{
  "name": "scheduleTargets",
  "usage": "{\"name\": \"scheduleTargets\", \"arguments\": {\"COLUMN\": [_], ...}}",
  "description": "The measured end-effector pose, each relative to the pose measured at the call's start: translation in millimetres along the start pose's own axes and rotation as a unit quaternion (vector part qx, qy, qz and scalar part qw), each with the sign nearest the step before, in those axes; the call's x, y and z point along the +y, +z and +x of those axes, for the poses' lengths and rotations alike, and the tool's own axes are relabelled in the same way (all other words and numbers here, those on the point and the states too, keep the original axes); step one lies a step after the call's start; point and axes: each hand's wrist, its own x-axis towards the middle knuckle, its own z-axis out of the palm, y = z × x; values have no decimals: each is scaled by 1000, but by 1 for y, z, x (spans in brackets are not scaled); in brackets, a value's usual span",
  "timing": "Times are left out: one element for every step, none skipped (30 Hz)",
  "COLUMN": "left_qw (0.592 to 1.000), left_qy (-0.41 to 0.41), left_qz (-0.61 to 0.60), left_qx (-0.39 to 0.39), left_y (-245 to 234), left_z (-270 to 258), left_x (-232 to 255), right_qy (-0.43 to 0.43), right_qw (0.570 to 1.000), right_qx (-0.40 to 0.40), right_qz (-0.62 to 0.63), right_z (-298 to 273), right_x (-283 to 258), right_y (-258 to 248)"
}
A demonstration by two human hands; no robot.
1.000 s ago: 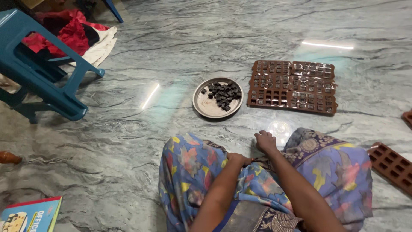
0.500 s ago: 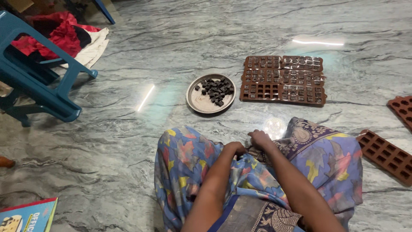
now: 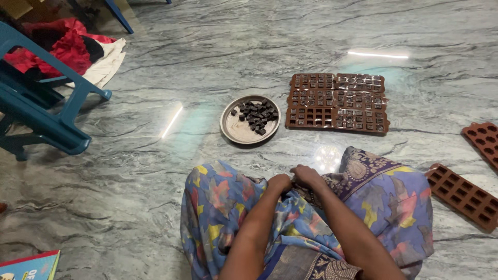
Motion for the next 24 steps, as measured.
{"name": "scheduleTargets", "arguments": {"left_qw": [1000,999,1000,1000,999,998,995,992,990,988,987,985,984,983,982,982,981,982,982,982,983,983,983,983], "left_qy": [-2,-5,-9,-13,-17,-20,-22,-23,-26,-29,-32,-32,-31,-29,-26,-24,-24,-22,-22,-20,-17,-13,-9,-4], "left_qz": [-8,-17,0,18,35,45,54,62,64,68,69,69,69,70,68,69,68,68,66,65,59,54,48,40], "left_qx": [21,42,25,7,-12,-44,-77,-110,-122,-134,-145,-153,-161,-168,-172,-176,-177,-176,-176,-174,-175,-176,-178,-179], "left_y": [2,2,1,2,3,0,-4,-5,-5,-5,-5,-5,-5,-5,-4,-4,-4,-4,-5,-6,-7,-8,-8,-8], "left_z": [-1,-1,0,0,0,2,4,7,9,11,13,15,18,19,21,22,23,24,24,26,26,28,29,30], "left_x": [-1,-1,-2,-2,-3,-3,-4,-4,-2,-2,-2,-2,-1,0,1,1,1,1,0,0,0,2,3,4], "right_qy": [-32,-65,-98,-86,-74,-61,-53,-43,-33,-35,-37,-39,-39,-38,-38,-37,-37,-36,-46,-57,-67,-66,-65,-66], "right_qw": [999,994,987,988,988,988,989,990,991,992,993,993,994,994,994,994,994,993,993,993,993,994,994,994], "right_qx": [-37,-74,-110,-117,-125,-130,-128,-126,-124,-117,-109,-101,-98,-94,-90,-93,-97,-100,-97,-92,-88,-85,-82,-81], "right_qz": [19,38,57,55,54,52,48,44,39,40,40,41,43,47,50,47,44,41,39,36,33,34,35,35], "right_z": [4,10,14,13,11,11,13,13,13,13,13,14,14,13,12,12,12,13,13,15,16,16,16,16], "right_x": [-3,-8,-10,-11,-11,-12,-13,-11,-9,-9,-9,-8,-6,-5,-4,-3,-3,-3,-3,-3,-3,-2,-2,-2], "right_y": [1,2,2,4,7,8,8,9,9,10,11,11,11,12,13,13,13,13,14,13,13,12,12,13]}}
